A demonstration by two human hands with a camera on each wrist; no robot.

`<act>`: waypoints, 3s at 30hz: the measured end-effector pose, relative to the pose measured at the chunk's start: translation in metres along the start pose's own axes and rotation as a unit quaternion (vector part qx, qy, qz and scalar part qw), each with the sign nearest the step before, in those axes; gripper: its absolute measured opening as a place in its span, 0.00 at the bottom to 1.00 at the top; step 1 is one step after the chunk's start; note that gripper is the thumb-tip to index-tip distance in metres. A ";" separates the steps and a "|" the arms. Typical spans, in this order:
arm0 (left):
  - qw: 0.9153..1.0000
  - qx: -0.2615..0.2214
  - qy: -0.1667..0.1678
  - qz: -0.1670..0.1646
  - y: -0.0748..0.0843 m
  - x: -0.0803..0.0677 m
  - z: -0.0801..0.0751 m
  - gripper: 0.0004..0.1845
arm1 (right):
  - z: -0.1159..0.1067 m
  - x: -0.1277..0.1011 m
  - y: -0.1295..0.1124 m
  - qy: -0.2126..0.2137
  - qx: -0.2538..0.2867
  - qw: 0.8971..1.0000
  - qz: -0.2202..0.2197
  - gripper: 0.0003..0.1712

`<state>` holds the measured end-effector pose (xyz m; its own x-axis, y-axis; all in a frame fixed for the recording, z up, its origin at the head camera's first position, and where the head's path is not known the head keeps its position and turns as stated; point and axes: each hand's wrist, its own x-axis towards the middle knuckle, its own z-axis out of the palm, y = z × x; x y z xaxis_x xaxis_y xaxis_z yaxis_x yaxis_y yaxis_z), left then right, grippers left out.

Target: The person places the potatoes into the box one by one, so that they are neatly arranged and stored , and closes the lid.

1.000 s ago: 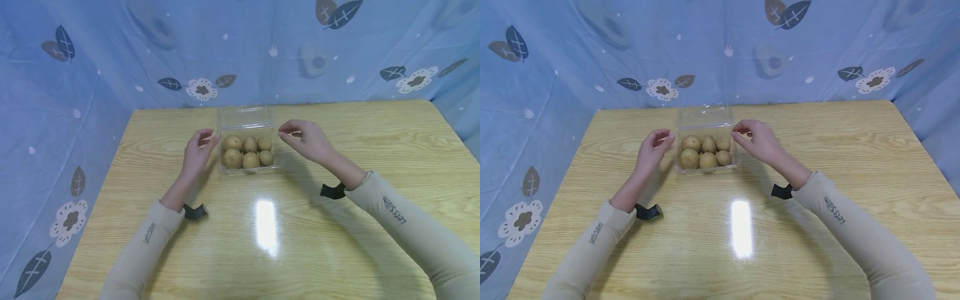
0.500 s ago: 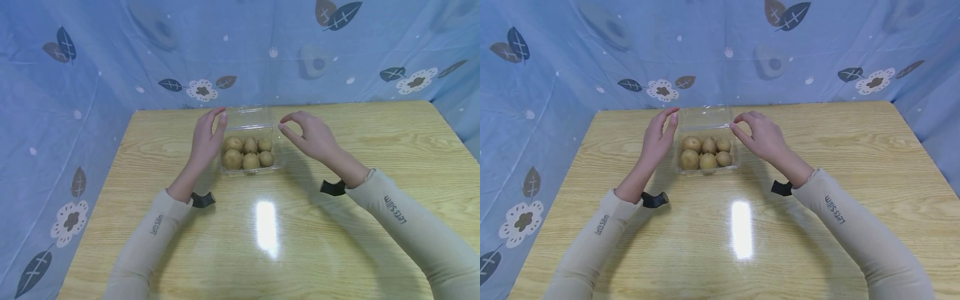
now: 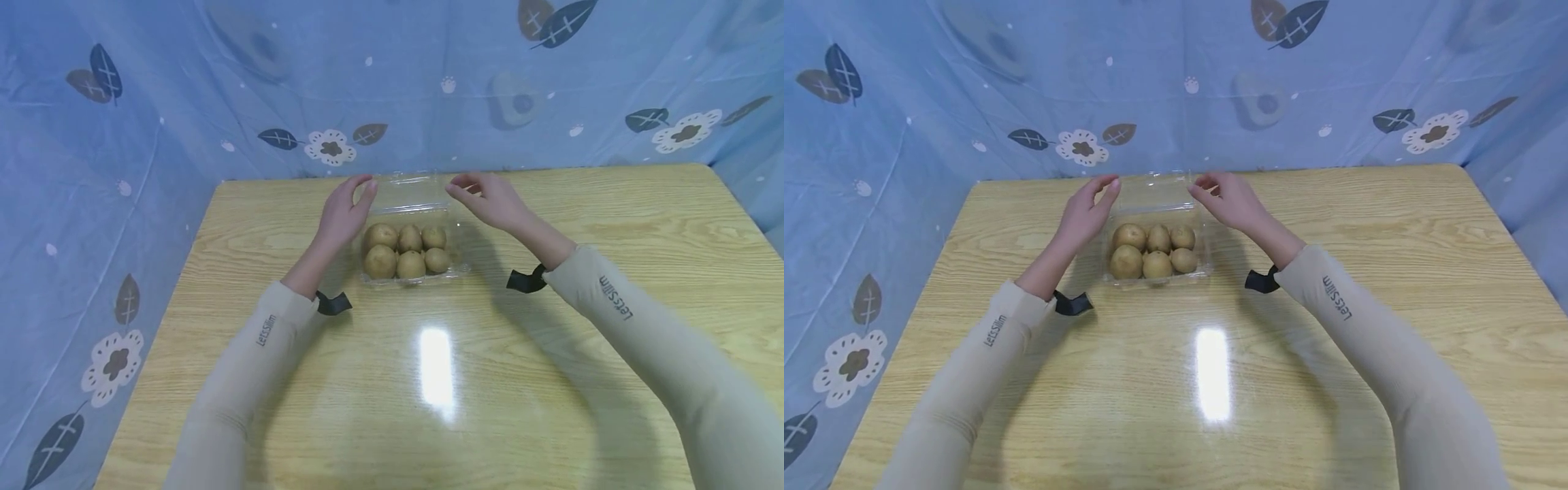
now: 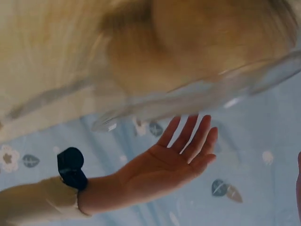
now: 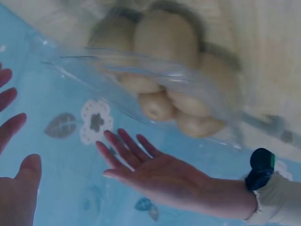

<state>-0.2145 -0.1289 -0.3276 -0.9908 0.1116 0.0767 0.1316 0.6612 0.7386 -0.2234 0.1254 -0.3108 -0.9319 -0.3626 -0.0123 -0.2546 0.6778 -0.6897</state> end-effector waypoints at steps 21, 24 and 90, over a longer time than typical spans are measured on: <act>0.970 -0.029 -0.018 -0.241 -0.038 0.090 -0.001 0.22 | 0.008 0.083 0.020 -0.052 0.088 0.977 0.186 0.32; 0.966 -0.057 -0.022 -0.250 -0.042 0.093 0.001 0.22 | 0.009 0.083 0.018 -0.044 0.117 0.973 0.196 0.33; 0.966 -0.083 -0.179 -0.169 -0.032 -0.086 -0.013 0.41 | 0.029 -0.087 0.015 -0.180 0.294 0.926 0.152 0.25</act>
<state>-0.1337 -0.1696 -0.3489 -0.8975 0.1800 -0.4026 -0.2339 0.5796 0.7806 -0.1388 0.1489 -0.3414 -0.7639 -0.4733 -0.4387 0.2893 0.3565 -0.8884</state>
